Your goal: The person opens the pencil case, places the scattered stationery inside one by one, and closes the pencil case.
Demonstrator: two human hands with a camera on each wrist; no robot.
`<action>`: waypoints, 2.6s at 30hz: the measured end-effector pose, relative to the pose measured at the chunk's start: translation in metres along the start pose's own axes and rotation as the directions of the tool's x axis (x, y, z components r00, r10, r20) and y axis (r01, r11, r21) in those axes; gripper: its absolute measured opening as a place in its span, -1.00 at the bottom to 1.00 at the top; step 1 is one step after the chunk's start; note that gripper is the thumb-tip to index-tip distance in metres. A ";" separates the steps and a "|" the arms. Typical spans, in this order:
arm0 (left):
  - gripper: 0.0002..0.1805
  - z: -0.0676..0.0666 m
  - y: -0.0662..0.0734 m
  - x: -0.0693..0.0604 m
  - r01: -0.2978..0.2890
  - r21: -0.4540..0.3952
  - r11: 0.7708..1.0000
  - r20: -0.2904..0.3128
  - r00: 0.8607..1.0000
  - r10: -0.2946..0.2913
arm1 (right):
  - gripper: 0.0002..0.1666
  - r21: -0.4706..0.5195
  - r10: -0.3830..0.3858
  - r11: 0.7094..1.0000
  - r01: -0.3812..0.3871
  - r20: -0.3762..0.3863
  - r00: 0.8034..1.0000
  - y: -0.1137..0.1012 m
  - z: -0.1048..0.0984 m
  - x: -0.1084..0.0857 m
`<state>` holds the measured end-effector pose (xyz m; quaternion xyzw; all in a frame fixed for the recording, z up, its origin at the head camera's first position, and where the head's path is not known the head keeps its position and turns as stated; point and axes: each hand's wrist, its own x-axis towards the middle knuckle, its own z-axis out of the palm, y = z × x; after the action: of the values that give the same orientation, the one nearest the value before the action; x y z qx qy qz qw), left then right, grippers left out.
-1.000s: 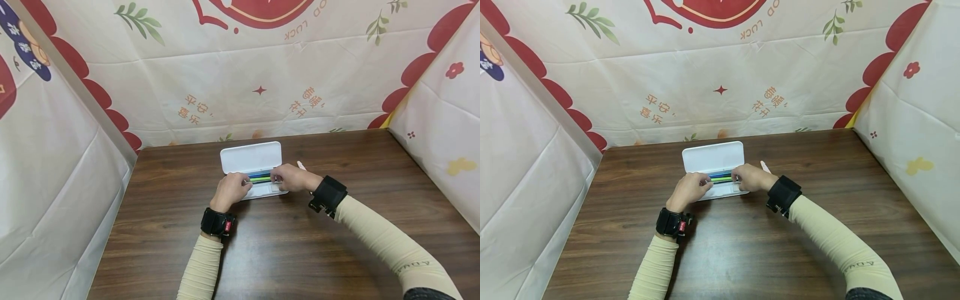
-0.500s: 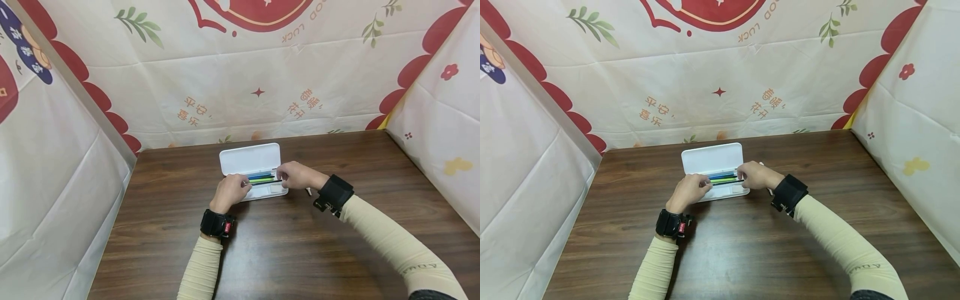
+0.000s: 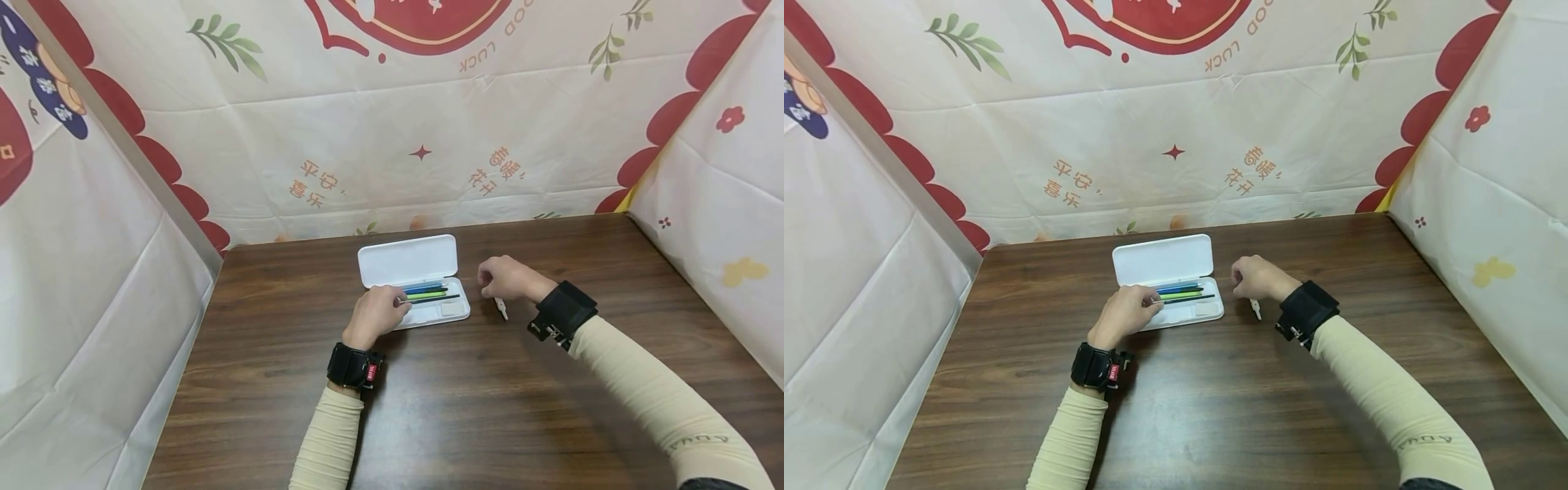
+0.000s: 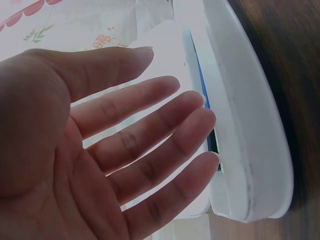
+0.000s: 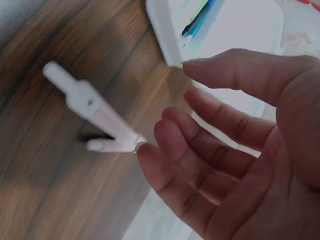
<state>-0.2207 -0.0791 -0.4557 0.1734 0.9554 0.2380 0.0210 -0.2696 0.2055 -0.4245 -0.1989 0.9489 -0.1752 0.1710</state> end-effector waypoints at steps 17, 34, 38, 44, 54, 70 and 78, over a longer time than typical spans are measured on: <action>-0.82 0.003 -0.001 -0.001 0.006 0.000 1.000 0.008 1.000 -0.006 | -0.80 0.083 0.259 0.964 -0.251 -0.113 0.959 0.025 0.010 -0.001; -0.81 0.003 -0.001 0.000 0.010 0.000 1.000 0.017 1.000 -0.010 | -0.73 0.118 0.291 0.952 -0.281 -0.084 0.953 0.029 0.019 0.004; -0.80 0.003 -0.001 0.001 0.010 0.006 1.000 0.014 1.000 -0.010 | -0.75 0.146 0.302 0.946 -0.289 -0.070 0.951 0.029 0.021 0.006; -0.81 0.004 -0.001 0.001 0.008 0.002 1.000 0.013 1.000 -0.008 | -0.80 0.203 0.311 0.934 -0.294 -0.056 0.949 0.029 0.022 0.006; -0.80 0.005 -0.001 0.001 0.010 0.000 1.000 0.017 1.000 -0.010 | -0.75 0.225 0.342 0.920 -0.321 -0.059 0.938 0.031 0.025 0.005; -0.84 0.004 0.003 0.002 -0.035 -0.028 0.999 -0.089 0.996 0.032 | -0.74 0.273 0.322 0.920 -0.281 -0.117 0.940 0.027 0.018 -0.006; -0.86 0.004 0.008 0.000 -0.067 -0.048 0.997 -0.141 0.988 0.060 | -0.75 0.312 0.301 0.916 -0.251 -0.123 0.946 0.012 0.015 -0.018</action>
<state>-0.2176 -0.0712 -0.4555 0.1862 0.9419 0.2751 -0.0491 -0.2516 0.2201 -0.4384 -0.0198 0.9421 -0.3038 0.1408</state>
